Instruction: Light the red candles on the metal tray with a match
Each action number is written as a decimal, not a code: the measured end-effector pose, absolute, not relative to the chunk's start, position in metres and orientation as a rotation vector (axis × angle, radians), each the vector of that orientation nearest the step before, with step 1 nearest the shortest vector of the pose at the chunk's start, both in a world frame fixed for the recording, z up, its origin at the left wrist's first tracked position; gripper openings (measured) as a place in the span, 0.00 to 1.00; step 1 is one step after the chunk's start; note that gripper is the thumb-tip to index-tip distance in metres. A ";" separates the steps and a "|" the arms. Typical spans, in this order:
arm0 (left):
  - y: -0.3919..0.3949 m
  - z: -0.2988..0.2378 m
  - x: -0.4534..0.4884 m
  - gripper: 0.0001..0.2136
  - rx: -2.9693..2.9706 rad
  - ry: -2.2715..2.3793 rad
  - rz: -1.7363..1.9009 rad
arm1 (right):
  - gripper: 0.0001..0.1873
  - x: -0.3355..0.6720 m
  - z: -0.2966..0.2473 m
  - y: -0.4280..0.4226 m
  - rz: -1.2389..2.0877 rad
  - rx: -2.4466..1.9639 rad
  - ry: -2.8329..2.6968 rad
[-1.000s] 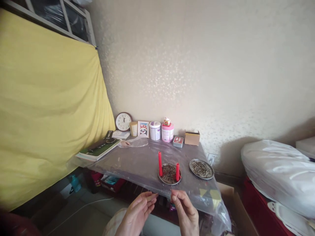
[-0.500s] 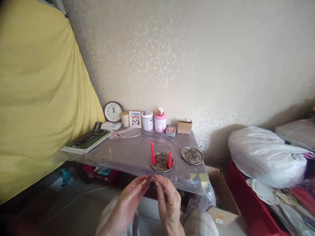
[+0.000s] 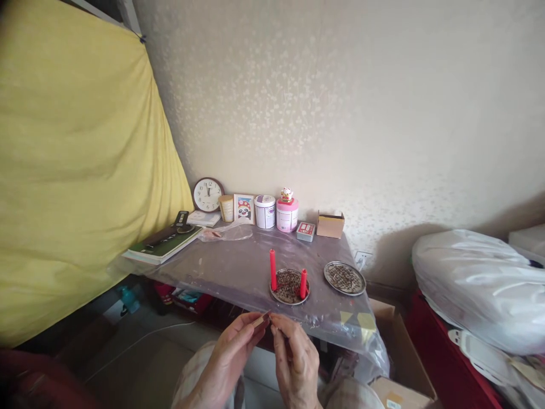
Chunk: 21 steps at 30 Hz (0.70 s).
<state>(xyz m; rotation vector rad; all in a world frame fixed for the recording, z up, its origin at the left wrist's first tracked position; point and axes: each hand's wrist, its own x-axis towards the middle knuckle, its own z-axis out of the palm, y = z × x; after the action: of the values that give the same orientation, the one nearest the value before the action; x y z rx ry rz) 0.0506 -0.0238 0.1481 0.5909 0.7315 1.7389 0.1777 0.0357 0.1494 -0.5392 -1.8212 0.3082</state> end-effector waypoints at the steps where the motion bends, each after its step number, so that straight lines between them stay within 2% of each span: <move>1: -0.024 0.148 0.051 0.09 0.584 0.729 1.736 | 0.11 0.178 0.150 0.036 0.303 -0.539 -1.826; 16: -0.028 0.160 0.049 0.11 0.568 0.772 1.755 | 0.08 0.174 0.158 0.043 0.225 -0.554 -1.848; 21: -0.026 0.157 0.047 0.11 0.508 0.848 1.772 | 0.12 0.182 0.164 0.034 0.254 -0.539 -1.689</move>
<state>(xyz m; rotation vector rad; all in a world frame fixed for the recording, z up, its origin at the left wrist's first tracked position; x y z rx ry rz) 0.0473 -0.0264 0.1571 0.5079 0.8479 1.7723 0.1821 0.0343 0.1644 -0.5391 -1.6886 0.2539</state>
